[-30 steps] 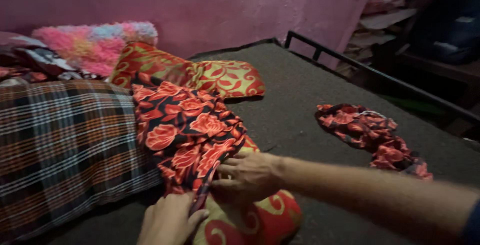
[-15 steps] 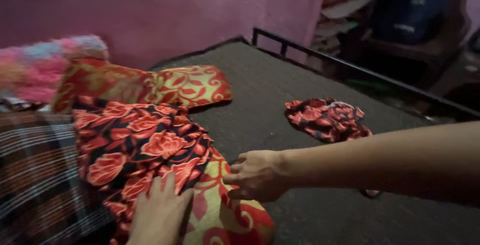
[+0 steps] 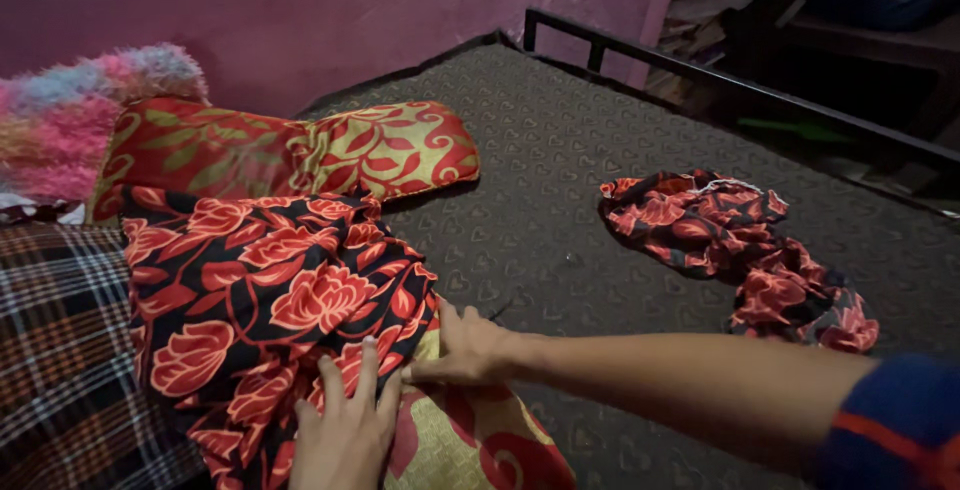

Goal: The person places a floral-patterned pillowcase over a pillow on a bed. They align the corners, tuck the pillow inside, and smooth the fabric to fit the case. The person then moves the finished pillow aside and repeats the process with a second pillow.

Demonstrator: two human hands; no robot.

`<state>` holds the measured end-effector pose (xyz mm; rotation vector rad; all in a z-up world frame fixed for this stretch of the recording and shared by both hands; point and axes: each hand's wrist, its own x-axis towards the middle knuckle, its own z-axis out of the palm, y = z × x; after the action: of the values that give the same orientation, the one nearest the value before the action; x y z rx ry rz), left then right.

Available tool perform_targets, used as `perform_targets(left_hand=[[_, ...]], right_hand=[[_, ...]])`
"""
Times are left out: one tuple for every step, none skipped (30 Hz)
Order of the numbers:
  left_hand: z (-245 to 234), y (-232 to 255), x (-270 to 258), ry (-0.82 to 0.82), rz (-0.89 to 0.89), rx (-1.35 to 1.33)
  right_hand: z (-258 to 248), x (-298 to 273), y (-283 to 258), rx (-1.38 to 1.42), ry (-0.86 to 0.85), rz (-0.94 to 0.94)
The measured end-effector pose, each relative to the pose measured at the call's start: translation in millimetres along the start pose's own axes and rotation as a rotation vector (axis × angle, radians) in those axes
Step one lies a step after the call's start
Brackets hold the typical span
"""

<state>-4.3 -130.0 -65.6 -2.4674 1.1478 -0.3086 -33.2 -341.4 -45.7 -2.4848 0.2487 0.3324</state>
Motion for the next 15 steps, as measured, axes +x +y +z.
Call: perform_targets(left_hand=[[4.8,1.3,2.1,0.022,-0.004,-0.005],[8.8,2.2,4.3,0.028,0.008,-0.009],[11.7,2.3,3.7,0.032,0.013,-0.014],[13.1,1.6,2.2,0.035,0.018,-0.02],[11.9,-1.6,2.4,0.06,0.029,-0.025],[8.3,-5.5,1.6,0.084,0.04,-0.031],[2.3,-11.1,1.6,0.039,0.072,-0.098],[-6.6,-17.4,1.4,-0.007,0.101,-0.165],[-18.0,-33.1,-0.9,-0.129,0.136,-0.283],[-33.1,-49.1,0.8,-0.25,0.173,-0.401],[-51.2,-65.5,5.4,-0.333,0.196,-0.438],[-72.0,-81.3,11.5,-0.417,0.218,-0.475],[-94.9,-94.2,19.3,-0.494,0.239,-0.511],[-117.1,-105.1,21.0,-0.538,0.205,-0.405],[-137.6,-115.8,17.9,-0.584,0.169,-0.298]], right_hand=[[-0.2,5.5,3.9,0.059,0.039,-0.005],[-1.2,8.7,8.0,0.197,0.051,0.088],[-2.1,11.3,9.7,0.332,0.055,0.175],[-4.6,13.3,11.2,0.466,0.057,0.261],[-7.6,14.0,11.7,0.424,0.066,0.287],[-10.5,13.9,11.4,0.382,0.075,0.313],[-14.3,11.7,12.7,0.34,0.09,0.347],[-16.3,7.7,12.0,0.403,0.082,0.283],[-17.4,5.3,6.5,0.464,0.069,0.208],[-18.7,2.5,-0.9,0.525,0.056,0.133],[-19.5,-1.1,-10.1,0.607,0.035,0.124],[-19.7,-6.5,-20.0,0.69,0.013,0.115],[-22.2,-13.2,-29.0,0.768,-0.005,0.102],[-27.2,-20.4,-36.9,0.688,0.047,0.055],[-32.0,-28.4,-44.2,0.609,0.097,0.008]])
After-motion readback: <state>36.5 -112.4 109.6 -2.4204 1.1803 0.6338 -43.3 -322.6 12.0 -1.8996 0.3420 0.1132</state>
